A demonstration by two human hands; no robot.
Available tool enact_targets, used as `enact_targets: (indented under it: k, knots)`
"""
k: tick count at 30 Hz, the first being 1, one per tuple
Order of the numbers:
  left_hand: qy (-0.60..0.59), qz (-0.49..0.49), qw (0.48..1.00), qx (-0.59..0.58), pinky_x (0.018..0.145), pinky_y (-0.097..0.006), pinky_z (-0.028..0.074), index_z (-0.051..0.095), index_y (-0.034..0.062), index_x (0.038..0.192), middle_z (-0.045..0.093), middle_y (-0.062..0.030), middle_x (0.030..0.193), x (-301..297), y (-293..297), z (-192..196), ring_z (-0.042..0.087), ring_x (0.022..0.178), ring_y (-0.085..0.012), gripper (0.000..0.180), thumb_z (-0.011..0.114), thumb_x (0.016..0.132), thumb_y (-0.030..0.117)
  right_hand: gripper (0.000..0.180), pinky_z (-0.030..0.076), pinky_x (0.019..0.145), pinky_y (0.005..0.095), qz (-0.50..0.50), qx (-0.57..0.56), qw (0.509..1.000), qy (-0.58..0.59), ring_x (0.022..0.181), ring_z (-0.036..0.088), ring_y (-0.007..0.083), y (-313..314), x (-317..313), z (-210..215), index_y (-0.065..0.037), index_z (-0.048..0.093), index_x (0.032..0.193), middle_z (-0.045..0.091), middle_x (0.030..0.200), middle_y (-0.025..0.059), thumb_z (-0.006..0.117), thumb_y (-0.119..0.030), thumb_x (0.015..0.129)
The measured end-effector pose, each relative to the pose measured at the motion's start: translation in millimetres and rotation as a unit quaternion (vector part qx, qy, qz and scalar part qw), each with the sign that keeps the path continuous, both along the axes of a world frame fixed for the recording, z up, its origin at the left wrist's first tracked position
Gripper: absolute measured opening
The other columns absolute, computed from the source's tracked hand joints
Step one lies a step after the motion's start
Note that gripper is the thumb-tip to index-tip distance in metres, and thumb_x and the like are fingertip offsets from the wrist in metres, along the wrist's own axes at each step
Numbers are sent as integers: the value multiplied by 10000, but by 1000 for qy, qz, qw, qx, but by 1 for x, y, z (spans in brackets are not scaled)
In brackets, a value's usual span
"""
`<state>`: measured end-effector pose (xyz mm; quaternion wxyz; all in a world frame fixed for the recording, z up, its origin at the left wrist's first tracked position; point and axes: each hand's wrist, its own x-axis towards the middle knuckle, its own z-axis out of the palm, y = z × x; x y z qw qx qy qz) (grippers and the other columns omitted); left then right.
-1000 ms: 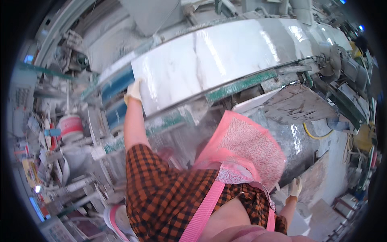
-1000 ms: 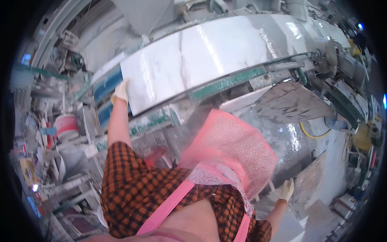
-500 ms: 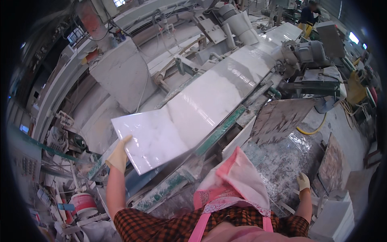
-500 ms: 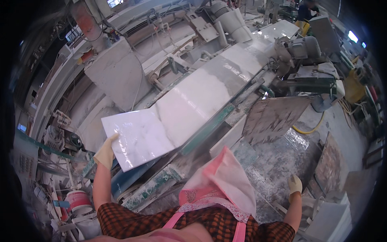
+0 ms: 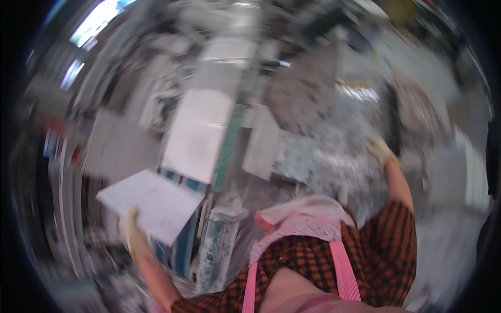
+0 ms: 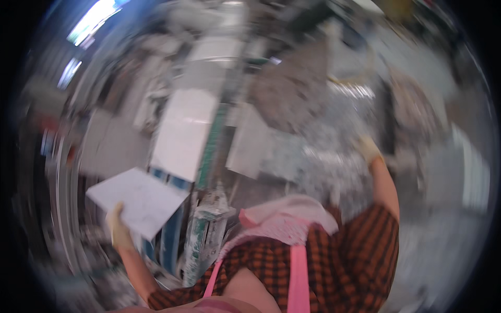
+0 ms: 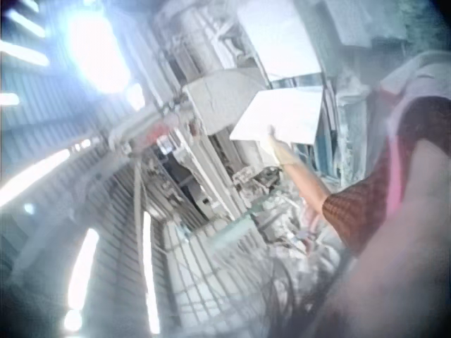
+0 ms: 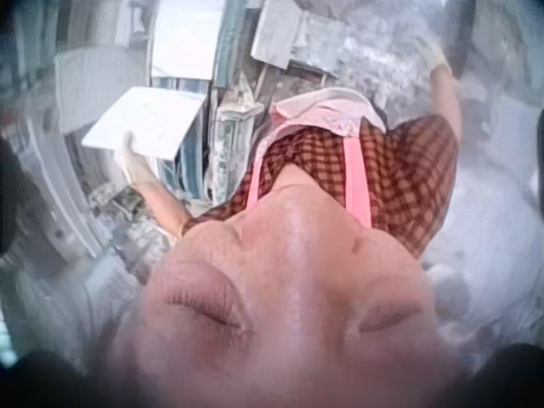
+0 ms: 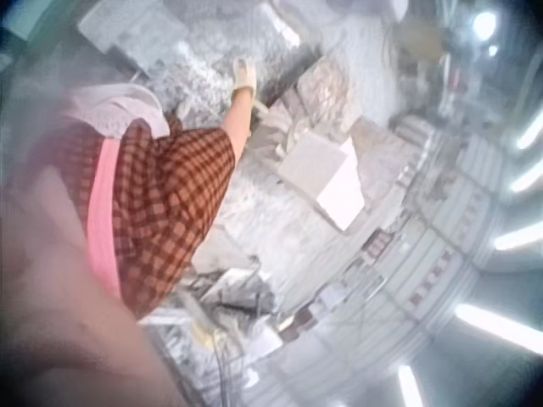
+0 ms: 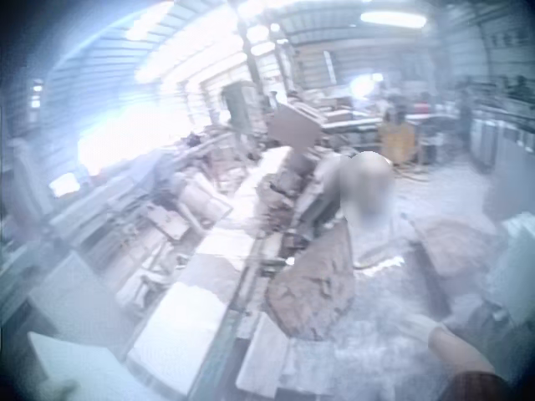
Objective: The person repeatedly picks white rectangular tiles from a conveyor belt and stacks them into a growing pile on the floor. The person wears gloves and an apron while handling the tiles one by one.
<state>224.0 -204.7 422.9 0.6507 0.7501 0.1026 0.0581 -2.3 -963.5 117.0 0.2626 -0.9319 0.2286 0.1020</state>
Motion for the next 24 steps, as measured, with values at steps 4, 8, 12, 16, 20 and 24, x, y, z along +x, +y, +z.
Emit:
enact_targets:
  k: [4, 8, 12, 16, 20, 24]
  knots:
    - [-13, -51, 947, 316, 870, -332, 482, 600, -126, 1171, 664, -150, 1093, 16, -82, 49, 626, 929, -220, 375, 619, 852, 70, 488, 458, 906, 434, -171, 10, 977, -123, 1052, 596, 377, -31, -57, -9, -48, 627, 1200, 632, 1159, 215, 580, -436, 907]
    - [-31, -98, 898, 428, 844, -309, 491, 603, -127, 1160, 686, -143, 1056, 31, -183, 69, 630, 924, -198, 360, 668, 845, 36, 507, 465, 891, 392, -300, 101, 919, -235, 1037, 611, 319, -93, -93, -2, -17, 620, 1214, 649, 1131, 190, 590, -424, 913]
    - [-61, -226, 827, 511, 836, -317, 500, 620, -108, 1143, 697, -144, 1043, 32, -338, 70, 647, 918, -207, 357, 692, 837, 62, 475, 484, 774, 338, -349, 5, 885, -307, 860, 604, 235, -182, -149, 40, -11, 611, 1229, 660, 969, 122, 595, -380, 930]
    - [-73, -339, 731, 588, 830, -344, 514, 657, -62, 1106, 710, -177, 1013, 22, -545, 46, 676, 933, -241, 375, 741, 795, 130, 433, 475, 913, 359, -272, -136, 895, -326, 1052, 617, 282, -292, -204, 117, -75, 585, 1293, 651, 1177, 147, 555, -355, 964]
    - [-53, -493, 659, 566, 761, -358, 530, 673, -22, 1077, 719, -170, 977, 9, -771, -17, 688, 882, -232, 397, 753, 795, 245, 437, 428, 1026, 368, -314, -206, 884, -278, 1205, 570, 286, -360, -298, 194, -38, 542, 1338, 606, 1293, 170, 558, -246, 953]
    - [-276, -621, 489, 547, 866, -432, 496, 681, 29, 1059, 684, -206, 1043, -38, -989, -107, 642, 1010, -379, 364, 704, 819, 301, 418, 426, 1024, 391, -384, -263, 849, -250, 1174, 582, 309, -397, -378, 226, -4, 549, 1309, 626, 1236, 181, 578, -174, 928]
